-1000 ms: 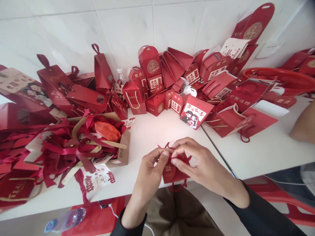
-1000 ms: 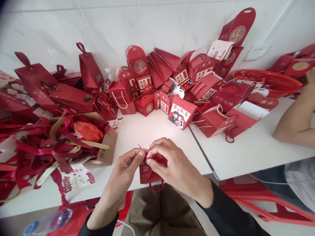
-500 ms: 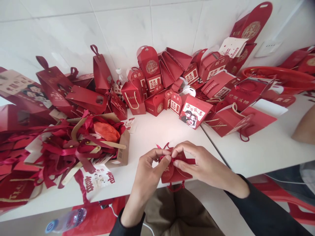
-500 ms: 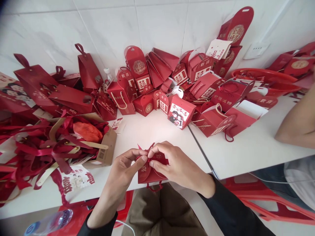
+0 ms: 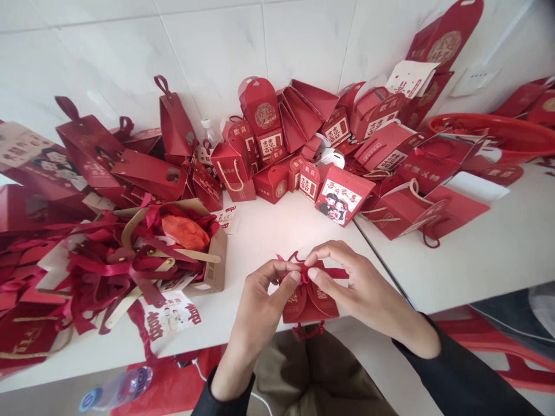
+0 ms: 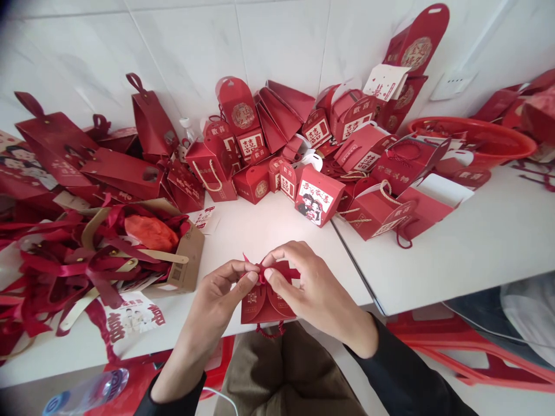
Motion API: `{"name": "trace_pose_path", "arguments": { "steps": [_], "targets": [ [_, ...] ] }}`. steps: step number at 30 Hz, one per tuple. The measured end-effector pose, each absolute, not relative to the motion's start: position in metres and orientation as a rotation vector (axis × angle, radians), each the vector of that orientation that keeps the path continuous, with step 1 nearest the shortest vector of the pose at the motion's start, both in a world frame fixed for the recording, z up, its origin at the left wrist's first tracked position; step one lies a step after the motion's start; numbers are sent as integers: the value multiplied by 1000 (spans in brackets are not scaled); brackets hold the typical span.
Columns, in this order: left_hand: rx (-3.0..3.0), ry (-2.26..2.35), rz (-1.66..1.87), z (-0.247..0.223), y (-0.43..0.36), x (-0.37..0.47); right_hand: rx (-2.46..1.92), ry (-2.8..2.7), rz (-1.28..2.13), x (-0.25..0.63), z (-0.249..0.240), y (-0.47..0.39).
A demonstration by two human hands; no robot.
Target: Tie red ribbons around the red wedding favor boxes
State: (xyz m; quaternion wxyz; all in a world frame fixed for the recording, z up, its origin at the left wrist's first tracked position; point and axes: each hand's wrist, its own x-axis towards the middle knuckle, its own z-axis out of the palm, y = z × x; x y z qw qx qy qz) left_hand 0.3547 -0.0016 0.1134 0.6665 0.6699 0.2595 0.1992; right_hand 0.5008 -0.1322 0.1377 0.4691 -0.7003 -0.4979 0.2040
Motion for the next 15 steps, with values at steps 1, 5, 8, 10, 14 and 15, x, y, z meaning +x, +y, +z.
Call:
{"name": "trace_pose_path", "arguments": {
  "steps": [1, 5, 8, 10, 14, 15],
  "targets": [
    [1511, 587, 452, 114, -2, 355, -1713, -1243, 497, 500, 138, -133],
    [1524, 579, 453, 115, -2, 354, -1677, -1304, 456, 498, 138, -131],
    [1521, 573, 445, 116, -2, 354, -1671, -1298, 508, 498, 137, -129],
    [1516, 558, 466, 118, -2, 354, -1677, -1297, 600, 498, 136, -128],
    [1561, 542, 553, 121, -6, 356, -1658, -1235, 694, 499, 135, -127],
    [1601, 559, 583, 120, -9, 356, -1652, -1216, 703, 499, 134, -126]
  ]
}}
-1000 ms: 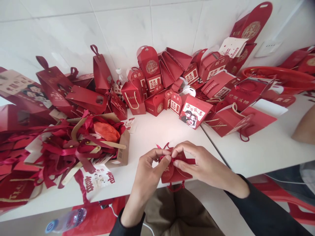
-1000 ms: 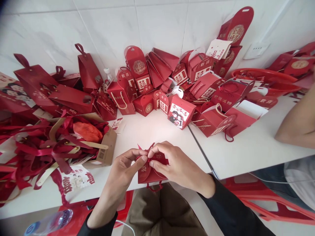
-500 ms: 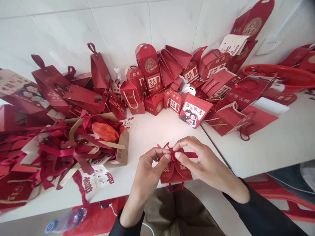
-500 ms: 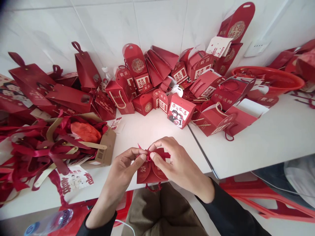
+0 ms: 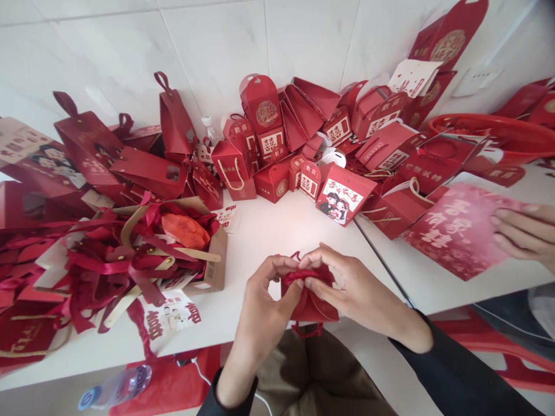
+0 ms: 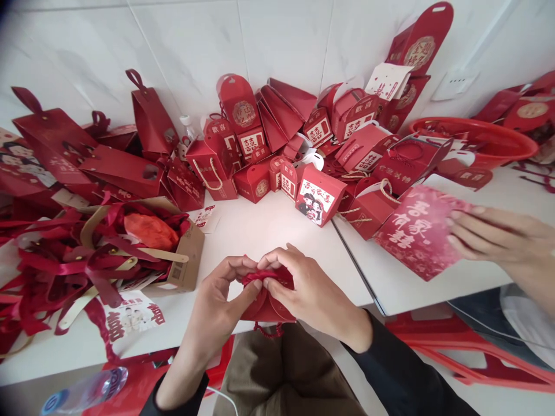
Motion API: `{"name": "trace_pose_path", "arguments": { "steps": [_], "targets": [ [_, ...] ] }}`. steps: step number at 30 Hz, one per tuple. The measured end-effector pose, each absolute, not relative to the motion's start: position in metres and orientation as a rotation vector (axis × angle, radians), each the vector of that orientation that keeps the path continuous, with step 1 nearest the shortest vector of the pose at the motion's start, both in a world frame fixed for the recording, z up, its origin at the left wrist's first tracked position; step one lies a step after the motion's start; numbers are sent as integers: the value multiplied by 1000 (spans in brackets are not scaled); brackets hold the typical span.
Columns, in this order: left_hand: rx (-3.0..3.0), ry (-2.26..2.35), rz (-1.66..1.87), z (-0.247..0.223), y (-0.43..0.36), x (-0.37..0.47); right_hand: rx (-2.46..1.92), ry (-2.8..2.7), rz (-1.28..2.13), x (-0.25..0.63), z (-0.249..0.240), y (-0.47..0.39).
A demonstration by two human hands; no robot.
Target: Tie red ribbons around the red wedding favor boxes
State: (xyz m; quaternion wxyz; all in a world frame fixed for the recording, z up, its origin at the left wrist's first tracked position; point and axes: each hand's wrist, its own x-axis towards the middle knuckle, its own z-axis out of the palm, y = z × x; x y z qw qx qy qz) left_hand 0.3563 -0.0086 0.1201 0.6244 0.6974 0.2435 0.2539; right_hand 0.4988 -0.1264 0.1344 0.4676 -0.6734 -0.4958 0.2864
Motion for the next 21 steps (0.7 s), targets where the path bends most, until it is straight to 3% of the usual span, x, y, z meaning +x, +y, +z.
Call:
{"name": "trace_pose_path", "arguments": {
  "steps": [8, 15, 21],
  "targets": [
    [2138, 656, 953, 102, -21, 360, -1631, -1242, 738, 499, 137, -128],
    [2225, 479, 1203, 96, -23, 358, -1652, -1142, 767, 502, 138, -129],
    [2223, 614, 1287, 92, -24, 358, -1676, -1214, 724, 503, 136, -126]
  ]
}}
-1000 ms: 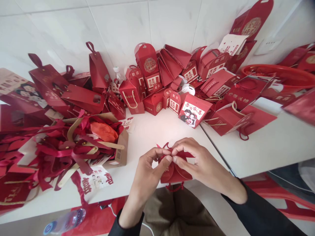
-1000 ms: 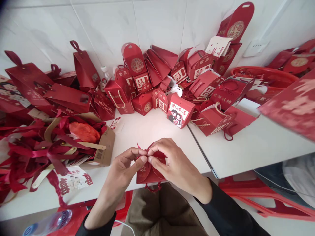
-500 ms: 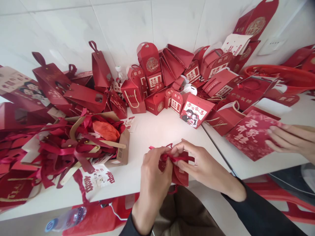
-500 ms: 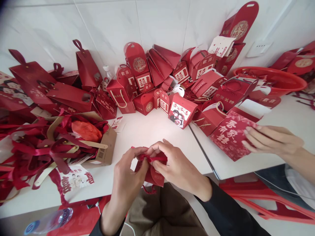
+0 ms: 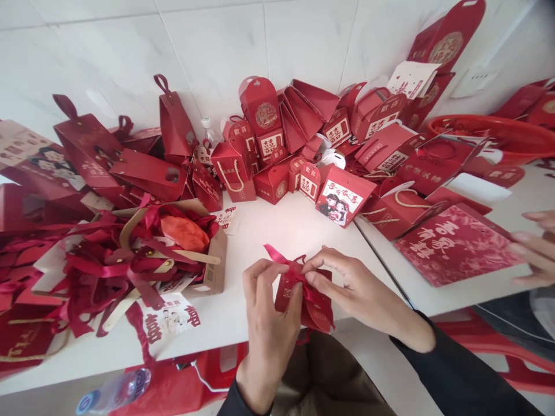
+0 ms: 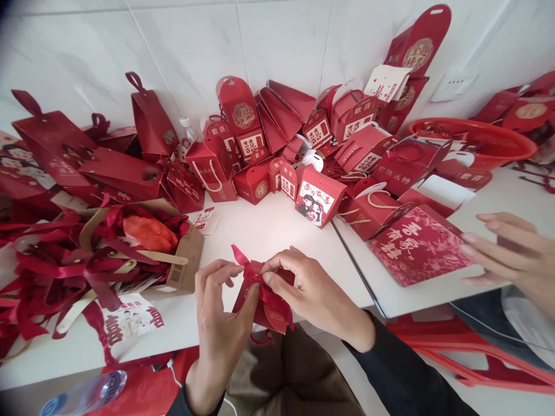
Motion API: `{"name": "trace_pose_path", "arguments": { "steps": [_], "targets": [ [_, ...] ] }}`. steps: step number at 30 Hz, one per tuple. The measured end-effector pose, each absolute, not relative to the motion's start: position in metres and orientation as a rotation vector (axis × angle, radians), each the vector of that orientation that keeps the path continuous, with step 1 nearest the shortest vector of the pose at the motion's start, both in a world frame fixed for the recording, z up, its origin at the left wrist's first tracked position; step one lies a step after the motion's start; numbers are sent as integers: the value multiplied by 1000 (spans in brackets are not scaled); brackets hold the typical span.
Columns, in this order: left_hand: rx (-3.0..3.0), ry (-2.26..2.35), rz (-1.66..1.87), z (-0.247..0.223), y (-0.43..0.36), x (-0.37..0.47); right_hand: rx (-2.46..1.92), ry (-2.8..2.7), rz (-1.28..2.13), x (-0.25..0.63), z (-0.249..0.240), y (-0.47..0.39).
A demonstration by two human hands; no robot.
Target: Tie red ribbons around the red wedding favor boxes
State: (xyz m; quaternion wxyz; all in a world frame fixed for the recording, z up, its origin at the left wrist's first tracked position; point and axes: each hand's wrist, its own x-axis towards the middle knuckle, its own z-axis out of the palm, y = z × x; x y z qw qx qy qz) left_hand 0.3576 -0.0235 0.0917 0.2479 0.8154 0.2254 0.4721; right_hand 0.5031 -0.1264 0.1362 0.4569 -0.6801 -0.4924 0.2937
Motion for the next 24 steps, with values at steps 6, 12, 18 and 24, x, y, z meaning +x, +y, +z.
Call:
{"name": "trace_pose_path", "arguments": {
  "steps": [6, 12, 18, 24],
  "targets": [
    [2111, 628, 1097, 94, -21, 353, -1727, -1249, 657, 504, 138, -128],
    [2047, 664, 1089, 97, -21, 352, -1749, -1353, 529, 505, 141, -127],
    [2022, 653, 1053, 97, -19, 354, -1732, -1371, 558, 504, 143, -127],
    [1996, 671, 1001, 102, -19, 356, -1728, -1396, 550, 506, 144, -127]
  ]
}}
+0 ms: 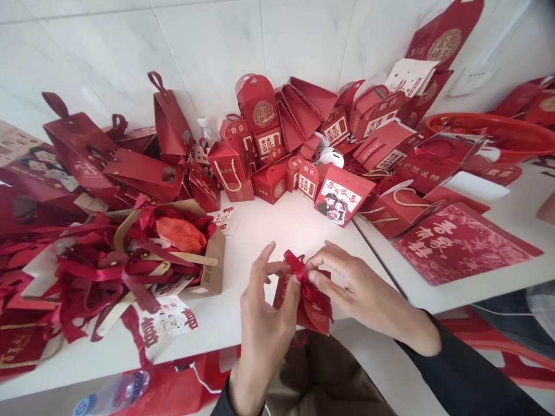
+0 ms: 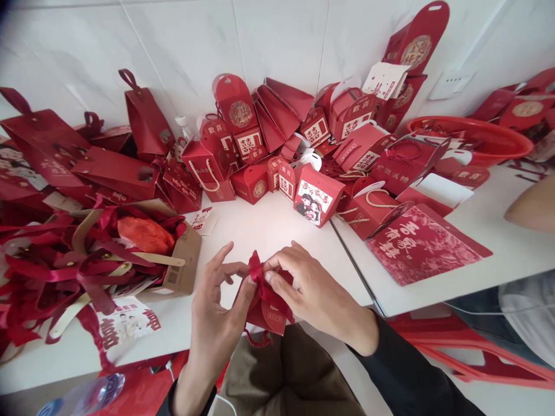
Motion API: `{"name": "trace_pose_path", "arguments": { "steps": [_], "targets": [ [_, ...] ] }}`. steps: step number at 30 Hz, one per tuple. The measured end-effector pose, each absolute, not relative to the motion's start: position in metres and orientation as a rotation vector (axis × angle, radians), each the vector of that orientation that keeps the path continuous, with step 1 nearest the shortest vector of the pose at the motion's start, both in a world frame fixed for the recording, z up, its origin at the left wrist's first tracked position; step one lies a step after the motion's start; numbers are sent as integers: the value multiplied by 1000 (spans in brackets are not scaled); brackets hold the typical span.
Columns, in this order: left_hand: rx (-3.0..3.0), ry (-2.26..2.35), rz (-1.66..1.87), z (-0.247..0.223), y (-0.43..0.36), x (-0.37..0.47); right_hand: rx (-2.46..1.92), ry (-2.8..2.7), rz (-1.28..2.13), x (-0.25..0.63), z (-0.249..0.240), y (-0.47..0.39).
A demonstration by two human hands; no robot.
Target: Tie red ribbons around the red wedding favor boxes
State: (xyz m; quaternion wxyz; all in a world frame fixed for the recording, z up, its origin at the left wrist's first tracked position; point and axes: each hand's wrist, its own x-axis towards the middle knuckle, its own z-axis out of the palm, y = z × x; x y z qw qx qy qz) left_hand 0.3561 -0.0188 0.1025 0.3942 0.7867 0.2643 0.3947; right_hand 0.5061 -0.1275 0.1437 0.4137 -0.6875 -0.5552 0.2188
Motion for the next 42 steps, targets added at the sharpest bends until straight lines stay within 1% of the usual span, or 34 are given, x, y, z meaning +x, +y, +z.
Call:
{"name": "trace_pose_path", "arguments": {
  "steps": [2, 6, 13, 18, 25, 29, 37, 42],
  "targets": [
    [1961, 636, 956, 104, -19, 356, -1727, -1416, 539, 507, 143, -127],
    [1933, 616, 991, 104, -20, 355, -1732, -1451, 506, 508, 143, -127],
    [1973, 744, 972, 102, -26, 346, -1886, -1513, 289, 518, 135, -136],
    [2041, 790, 915, 103, -27, 337, -1941, -1395, 350, 518, 133, -142],
    [2174, 723, 829, 106, -25, 334, -1861, -1325, 360, 512, 139, -139],
    [2078, 762, 846, 109, -27, 331, -1845, -1374, 328, 513, 140, -140],
    [1639, 841, 772, 100, -27, 331, -1890, -1506, 217, 513, 133, -142],
    [1678, 850, 807, 99, -27, 329, -1866, -1463, 233, 510, 137, -144]
  ]
}}
